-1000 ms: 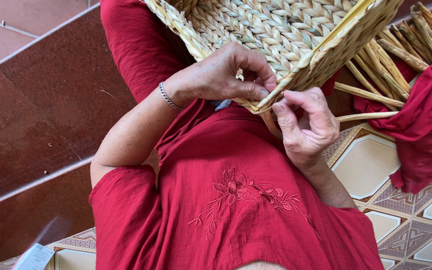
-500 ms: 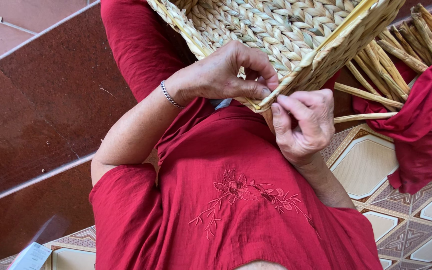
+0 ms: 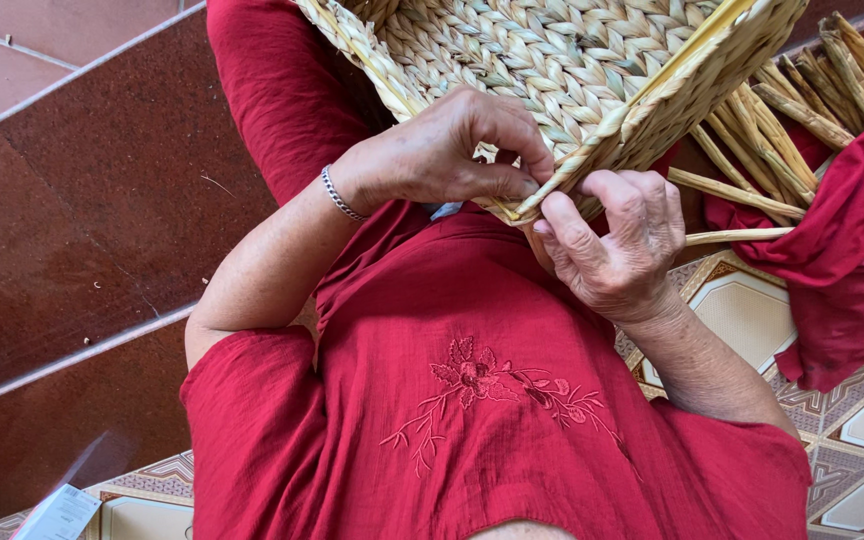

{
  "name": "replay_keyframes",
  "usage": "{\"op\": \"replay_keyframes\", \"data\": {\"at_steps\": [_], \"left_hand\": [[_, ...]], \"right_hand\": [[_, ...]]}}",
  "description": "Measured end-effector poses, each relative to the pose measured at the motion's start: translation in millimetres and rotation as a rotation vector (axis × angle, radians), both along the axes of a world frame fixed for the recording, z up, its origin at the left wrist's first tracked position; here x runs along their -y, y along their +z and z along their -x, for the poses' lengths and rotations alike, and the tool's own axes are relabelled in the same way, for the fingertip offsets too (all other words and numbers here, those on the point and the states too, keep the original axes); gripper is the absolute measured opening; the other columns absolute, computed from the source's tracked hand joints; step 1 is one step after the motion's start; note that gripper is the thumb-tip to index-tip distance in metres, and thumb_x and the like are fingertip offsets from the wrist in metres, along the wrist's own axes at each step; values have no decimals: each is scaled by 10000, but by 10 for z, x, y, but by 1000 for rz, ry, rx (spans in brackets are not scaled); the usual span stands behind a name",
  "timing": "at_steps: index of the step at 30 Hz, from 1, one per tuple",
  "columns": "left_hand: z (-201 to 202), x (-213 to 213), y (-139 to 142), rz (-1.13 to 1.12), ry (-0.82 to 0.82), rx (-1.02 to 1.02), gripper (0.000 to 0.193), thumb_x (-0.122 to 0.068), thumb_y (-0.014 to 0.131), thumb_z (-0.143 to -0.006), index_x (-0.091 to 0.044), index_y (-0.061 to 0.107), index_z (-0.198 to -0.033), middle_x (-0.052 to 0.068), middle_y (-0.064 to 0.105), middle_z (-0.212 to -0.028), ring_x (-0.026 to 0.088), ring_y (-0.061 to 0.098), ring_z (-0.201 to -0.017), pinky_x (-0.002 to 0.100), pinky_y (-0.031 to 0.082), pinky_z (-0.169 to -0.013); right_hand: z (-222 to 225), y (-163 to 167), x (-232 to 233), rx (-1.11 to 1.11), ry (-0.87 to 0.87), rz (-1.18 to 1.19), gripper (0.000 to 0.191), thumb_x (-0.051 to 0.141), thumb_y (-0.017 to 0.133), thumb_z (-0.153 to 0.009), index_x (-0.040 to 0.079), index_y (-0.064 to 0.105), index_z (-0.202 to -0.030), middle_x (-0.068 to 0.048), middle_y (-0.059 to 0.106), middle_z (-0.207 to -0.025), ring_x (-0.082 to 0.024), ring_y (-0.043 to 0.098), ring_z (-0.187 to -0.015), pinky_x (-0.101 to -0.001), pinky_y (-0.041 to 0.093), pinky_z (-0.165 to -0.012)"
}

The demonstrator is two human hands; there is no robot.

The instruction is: The person sits on the floor with a woven water hyacinth basket on their lap and weaves a flat strip of plant fiber around the basket's rim, folding and tucking the strip to bind the edge, working around the corners and pulling the strip tight by hand.

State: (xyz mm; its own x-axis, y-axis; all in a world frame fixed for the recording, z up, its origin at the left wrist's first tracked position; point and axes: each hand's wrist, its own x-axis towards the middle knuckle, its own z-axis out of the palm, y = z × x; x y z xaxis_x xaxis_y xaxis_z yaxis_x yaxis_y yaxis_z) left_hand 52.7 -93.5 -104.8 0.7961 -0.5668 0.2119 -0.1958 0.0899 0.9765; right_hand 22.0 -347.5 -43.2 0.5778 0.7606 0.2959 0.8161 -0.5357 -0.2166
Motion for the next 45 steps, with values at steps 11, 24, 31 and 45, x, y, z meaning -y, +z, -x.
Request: {"op": "replay_keyframes", "data": {"at_steps": [11,24,31,45], "left_hand": [[72,61,58,-6,94,4,62,-54,719,-843,-33,677,-883,54,620,-846,161,645,-805,300,547,-716],[599,18,190,-168,412,274,267,-180,842,-912,-92,634,-1055,44,641,-1053,249,601,-1007,405,443,-936],[720,348,62,-197,642,351,275,-80,828,-851,-106,601,-1005,39,609,-1036,253,591,-994,418,434,-954],[987,381,77,-417,784,482,370,-316,815,-955,-72,630,-1163,103,653,-1231,296,615,-1200,553,285,-1174]], "right_hand": [[189,-144,-75,-395,-253,-372,268,146,858,-1007,80,704,-1215,-108,589,-1189,-252,593,-1050,-358,508,-919],[194,-17,-13,-531,-55,-244,222,127,808,-915,41,617,-840,-103,600,-794,-310,590,-731,-426,479,-705],[205,-113,72,-556,67,-215,236,46,777,-903,25,575,-784,-113,526,-721,-314,527,-650,-431,438,-624],[90,355,-328,-452,424,-238,316,279,815,-859,14,685,-969,-63,635,-784,-256,632,-707,-369,454,-611]]}}
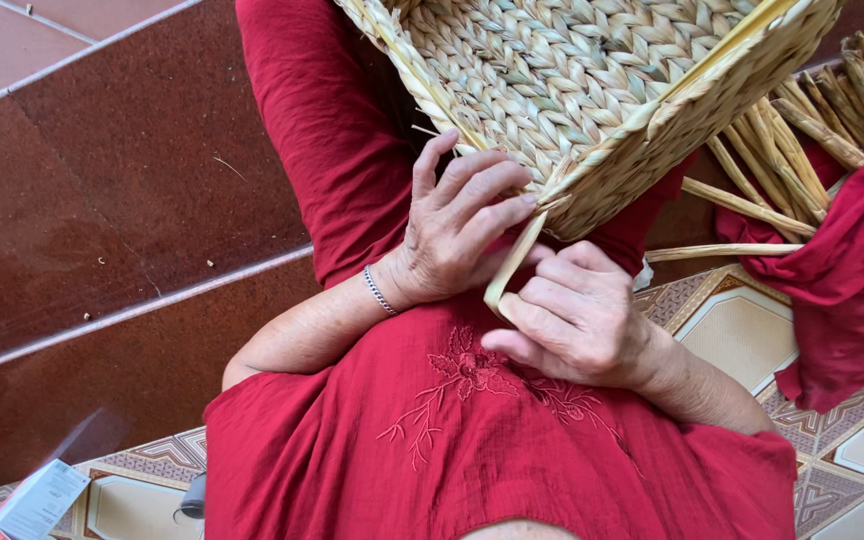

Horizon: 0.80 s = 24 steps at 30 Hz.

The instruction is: The person sits on the floor with a woven water hyacinth basket on their lap and weaves a flat strip of plant fiber around the basket's rim, folding and tucking the strip to bind the edge, working around the corners and pulling the strip tight by hand.

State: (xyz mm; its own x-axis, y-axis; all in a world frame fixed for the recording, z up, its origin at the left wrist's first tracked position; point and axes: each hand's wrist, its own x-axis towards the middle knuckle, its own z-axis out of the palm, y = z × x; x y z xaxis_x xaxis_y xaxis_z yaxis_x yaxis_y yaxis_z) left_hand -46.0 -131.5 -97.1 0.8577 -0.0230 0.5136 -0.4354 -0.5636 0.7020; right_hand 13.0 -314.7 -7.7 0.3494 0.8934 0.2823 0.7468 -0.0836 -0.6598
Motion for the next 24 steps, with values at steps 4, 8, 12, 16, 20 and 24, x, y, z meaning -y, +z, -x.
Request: {"op": "replay_keyframes", "data": {"at_steps": [4,8,12,16,20,24], "left_hand": [[-11,-10,-58,194,-5,-159,172,-179,743,-1010,-119,650,-1142,48,685,-1212,242,634,-1232,471,323,-1182],[-93,-91,-35,174,12,-235,179,-195,707,-1040,-118,623,-1178,39,671,-1263,248,612,-1319,501,256,-1225],[-244,-337,12,-91,-5,-206,240,-288,671,-1011,-121,664,-1183,60,667,-1264,281,595,-1294,569,179,-1183],[-465,-673,-53,-243,-149,-215,195,-283,612,-1070,-164,739,-1159,36,694,-1213,256,610,-1225,570,203,-1172],[-721,-697,-116,-180,-231,-267,207,-259,616,-1051,-103,752,-1073,43,738,-1093,252,647,-1079,525,335,-1072],[-1185,-600,-94,-12,-273,-211,285,-288,569,-1149,-51,727,-1163,70,749,-1143,284,663,-1048,383,514,-951]], "right_hand": [[-70,-104,223,68,-292,51,316,339,775,-952,67,706,-1099,-52,622,-942,-261,580,-873,-399,463,-758],[20,-454,408,255,-658,189,638,429,840,-948,90,552,-1406,-135,511,-1386,-341,485,-1286,-488,433,-1057],[128,-918,437,232,-654,243,1155,632,903,-861,90,221,-1619,-195,171,-1654,-450,197,-1533,-614,250,-1289],[122,-1123,463,200,-696,249,1144,558,897,-922,105,168,-1678,-186,78,-1701,-436,95,-1603,-606,181,-1335],[-78,-1074,506,173,-750,211,1032,485,851,-974,72,226,-1683,-211,142,-1746,-445,112,-1603,-589,194,-1344],[-459,-921,593,167,-777,119,878,467,792,-1039,30,325,-1640,-230,307,-1709,-434,234,-1588,-553,255,-1341]]}}
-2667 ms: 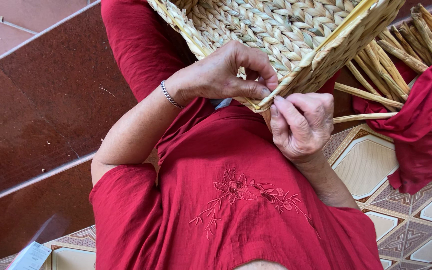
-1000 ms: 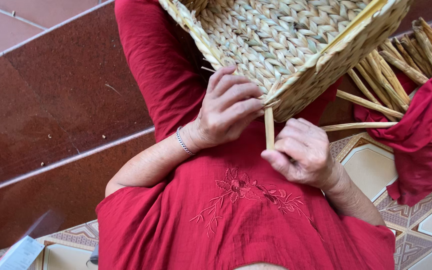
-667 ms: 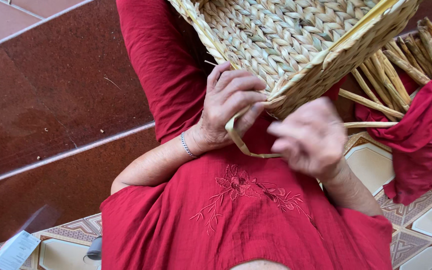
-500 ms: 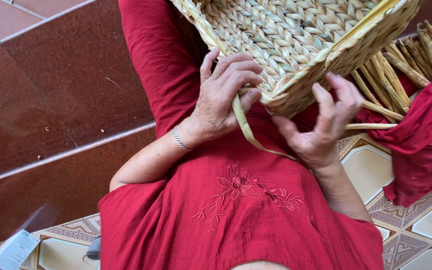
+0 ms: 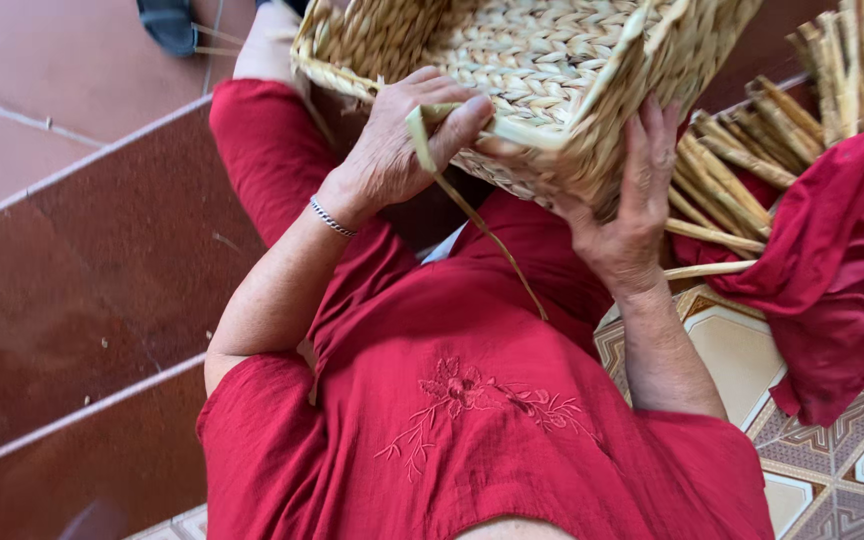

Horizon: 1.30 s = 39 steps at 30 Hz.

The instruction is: The person sits on the floor with a woven water hyacinth basket on their lap and weaves a flat strip of plant fiber around the basket's rim, folding and tucking the strip to bind the edge, working around the corners and pulling the strip tight by hand.

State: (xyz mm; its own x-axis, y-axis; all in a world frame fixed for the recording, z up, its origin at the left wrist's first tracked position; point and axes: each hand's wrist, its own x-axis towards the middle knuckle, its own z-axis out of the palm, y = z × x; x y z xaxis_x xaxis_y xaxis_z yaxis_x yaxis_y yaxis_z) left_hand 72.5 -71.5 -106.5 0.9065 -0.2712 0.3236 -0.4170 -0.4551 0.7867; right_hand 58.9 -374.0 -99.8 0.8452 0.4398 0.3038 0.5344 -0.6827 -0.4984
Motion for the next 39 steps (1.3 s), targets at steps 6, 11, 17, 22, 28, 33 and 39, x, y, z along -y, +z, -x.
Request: {"op": "replay_keyframes", "data": {"at_steps": [6,11,17,22,28,33,39], "left_hand": [[-616,453,223,637,89,-443,508,-454,573,-1043,20,704,-1167,40,735,-891,97,697,-821,302,615,-730],[-1028,721,401,553,132,-489,558,-482,531,-1040,23,750,-1129,61,687,-736,108,622,-700,272,503,-631],[-1310,875,498,636,5,-668,652,-547,404,-990,-45,711,-1270,139,757,-743,177,707,-715,336,568,-702],[-1354,954,443,712,-82,-766,658,-543,356,-1001,-63,613,-1370,167,822,-927,247,780,-817,422,625,-828],[-1468,942,262,787,-111,-923,657,-522,318,-1035,-65,654,-1368,155,775,-956,197,713,-803,401,587,-768],[-1460,882,160,844,-230,-872,598,-519,408,-1045,-45,652,-1315,130,750,-1069,189,709,-961,380,595,-888],[-1189,932,103,566,-335,-472,430,-315,732,-984,-21,685,-1295,58,693,-1236,104,646,-1124,306,538,-973]], "right_hand": [[-790,180,277,93,-18,-148,679,468,645,-1107,16,469,-1583,-226,508,-1613,-409,425,-1568,-492,384,-1297],[-1308,263,547,44,4,-320,569,419,648,-1144,-2,541,-1511,-215,593,-1518,-343,591,-1447,-446,492,-1234],[-1611,299,681,-114,20,-456,479,347,652,-1132,9,597,-1466,-188,662,-1444,-293,643,-1355,-379,506,-1198],[-1641,289,750,-86,62,-507,615,475,650,-1092,41,565,-1521,-180,631,-1513,-296,618,-1427,-392,459,-1203],[-1693,261,570,-40,-49,-326,753,504,740,-1026,42,504,-1572,-138,567,-1507,-283,506,-1424,-416,426,-1251],[-1624,320,528,-50,-97,-339,698,483,821,-1040,54,545,-1516,-80,576,-1365,-226,531,-1292,-368,450,-1167],[-1613,240,558,-101,-123,-424,655,440,816,-1075,59,518,-1517,-74,564,-1365,-209,529,-1304,-359,452,-1178]]}}
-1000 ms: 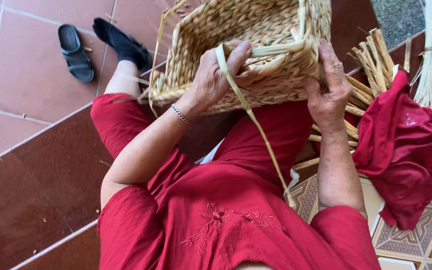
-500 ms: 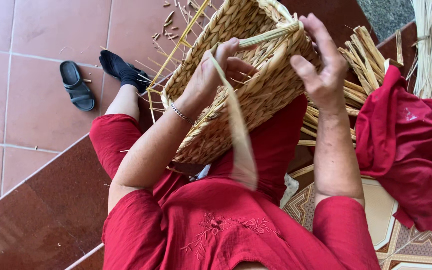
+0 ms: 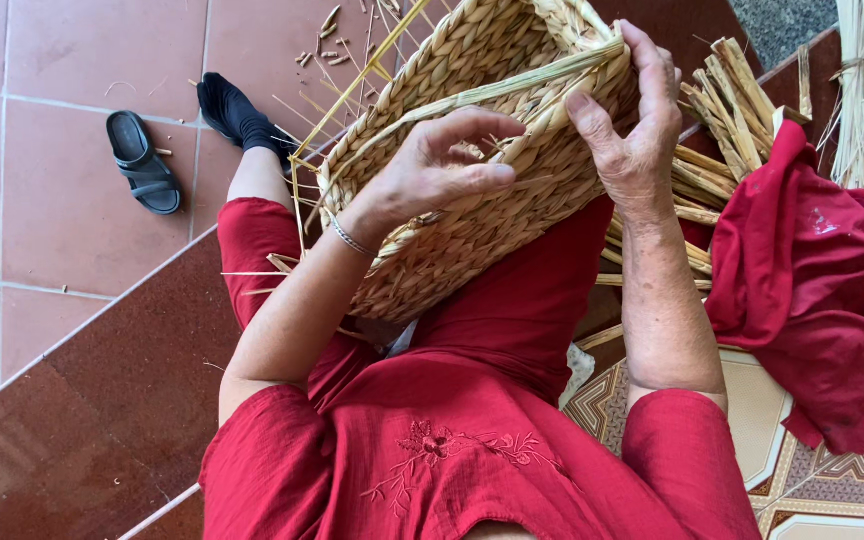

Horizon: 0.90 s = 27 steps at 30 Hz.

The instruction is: The person sits on the floor with a woven water hyacinth basket on their lap and weaves a flat strip of plant fiber around the basket's rim, folding and tucking the strip to bind the edge, working around the corners and pulling the strip tight by hand.

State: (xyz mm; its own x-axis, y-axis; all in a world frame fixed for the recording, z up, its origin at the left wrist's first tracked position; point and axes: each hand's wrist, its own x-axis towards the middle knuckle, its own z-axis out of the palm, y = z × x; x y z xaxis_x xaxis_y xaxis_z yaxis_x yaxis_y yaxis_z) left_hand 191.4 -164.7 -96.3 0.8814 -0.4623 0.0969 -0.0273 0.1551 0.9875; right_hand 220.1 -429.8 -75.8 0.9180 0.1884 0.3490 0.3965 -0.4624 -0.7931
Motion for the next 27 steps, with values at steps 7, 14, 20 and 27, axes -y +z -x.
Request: {"op": "replay_keyframes", "data": {"at_steps": [7,14,20,27], "left_hand": [[-133,259,-109,131,277,-2,211,-128,709,-1049,11,735,-1205,47,750,-1067,80,681,-986,232,576,-889],[-159,244,-127,207,243,-135,162,-94,697,-1013,6,704,-1140,39,749,-1016,78,703,-935,238,598,-869],[5,215,-196,-7,312,82,109,-53,716,-1011,-9,725,-1110,58,734,-1034,96,693,-914,252,609,-820],[264,229,-22,-519,479,815,274,-55,737,-984,-12,625,-1230,144,657,-1125,269,649,-1011,371,590,-869]], "right_hand": [[-37,-165,10,73,-39,112,678,441,801,-1099,76,468,-1563,-80,556,-1436,-218,500,-1355,-370,421,-1182],[58,-124,54,44,41,171,1027,416,901,-946,125,223,-1660,-136,391,-1545,-276,383,-1494,-442,324,-1271],[118,-168,-75,97,-14,198,1110,305,957,-924,150,148,-1667,-135,333,-1573,-286,360,-1525,-433,332,-1290],[139,-148,-185,155,-90,269,1109,205,894,-850,119,137,-1656,-132,354,-1560,-293,393,-1501,-425,345,-1269]]}}
